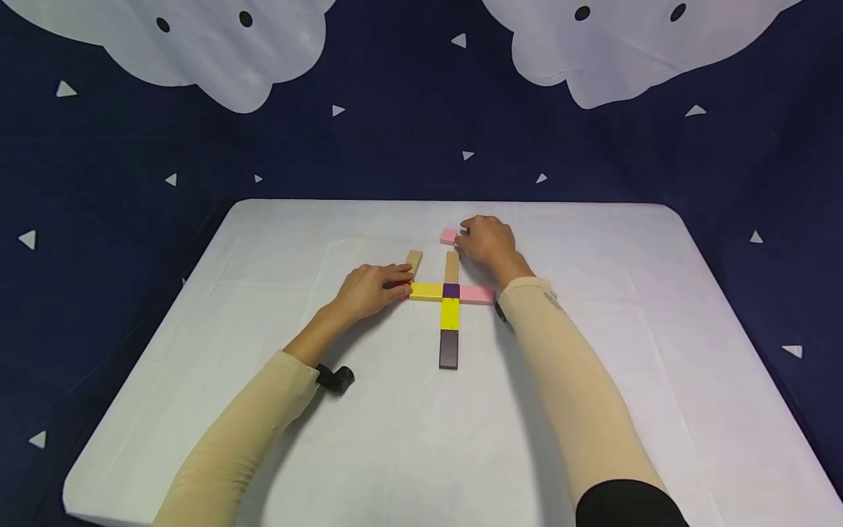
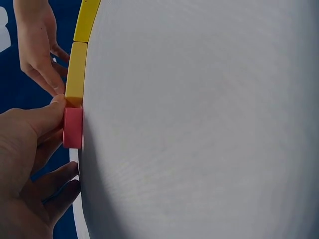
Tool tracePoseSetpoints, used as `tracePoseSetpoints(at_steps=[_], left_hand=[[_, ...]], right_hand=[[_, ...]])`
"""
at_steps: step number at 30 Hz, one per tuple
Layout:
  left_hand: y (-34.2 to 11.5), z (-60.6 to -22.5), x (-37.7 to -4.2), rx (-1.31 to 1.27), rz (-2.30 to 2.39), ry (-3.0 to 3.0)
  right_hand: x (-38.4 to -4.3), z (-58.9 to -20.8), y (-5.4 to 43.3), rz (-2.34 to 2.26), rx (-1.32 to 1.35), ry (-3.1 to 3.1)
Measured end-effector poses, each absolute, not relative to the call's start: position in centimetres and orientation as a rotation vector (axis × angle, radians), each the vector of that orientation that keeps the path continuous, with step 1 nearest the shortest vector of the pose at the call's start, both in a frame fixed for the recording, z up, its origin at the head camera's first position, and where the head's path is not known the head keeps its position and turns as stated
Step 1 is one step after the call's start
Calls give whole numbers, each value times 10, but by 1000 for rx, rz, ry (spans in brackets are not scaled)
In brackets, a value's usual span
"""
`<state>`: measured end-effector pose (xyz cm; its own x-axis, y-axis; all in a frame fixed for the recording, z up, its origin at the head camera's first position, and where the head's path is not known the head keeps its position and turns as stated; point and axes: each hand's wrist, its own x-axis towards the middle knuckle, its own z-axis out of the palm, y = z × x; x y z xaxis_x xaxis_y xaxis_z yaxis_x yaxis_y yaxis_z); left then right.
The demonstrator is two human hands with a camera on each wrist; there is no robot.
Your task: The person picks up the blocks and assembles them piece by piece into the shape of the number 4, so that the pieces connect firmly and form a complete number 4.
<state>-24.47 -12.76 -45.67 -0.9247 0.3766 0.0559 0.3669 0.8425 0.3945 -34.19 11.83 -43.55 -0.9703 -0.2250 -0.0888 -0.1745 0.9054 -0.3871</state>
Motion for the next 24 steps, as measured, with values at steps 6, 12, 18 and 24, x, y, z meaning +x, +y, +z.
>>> tracePoseSetpoints(at_steps=[6,12,18,24], left_hand=[[-127,-456,-246,597,629,2985],[-128,-459,-246,604,634,2990],[-128,-458,-246,608,639,2981],[-128,-458,-246,601,635,2981]], right_hand=[[-345,-435,110,-602,-338,2915],[-343,-436,103,-578,-363,2946],[-344,-439,102,-572,-351,2980],[-344,-440,101,-550,-386,2994]])
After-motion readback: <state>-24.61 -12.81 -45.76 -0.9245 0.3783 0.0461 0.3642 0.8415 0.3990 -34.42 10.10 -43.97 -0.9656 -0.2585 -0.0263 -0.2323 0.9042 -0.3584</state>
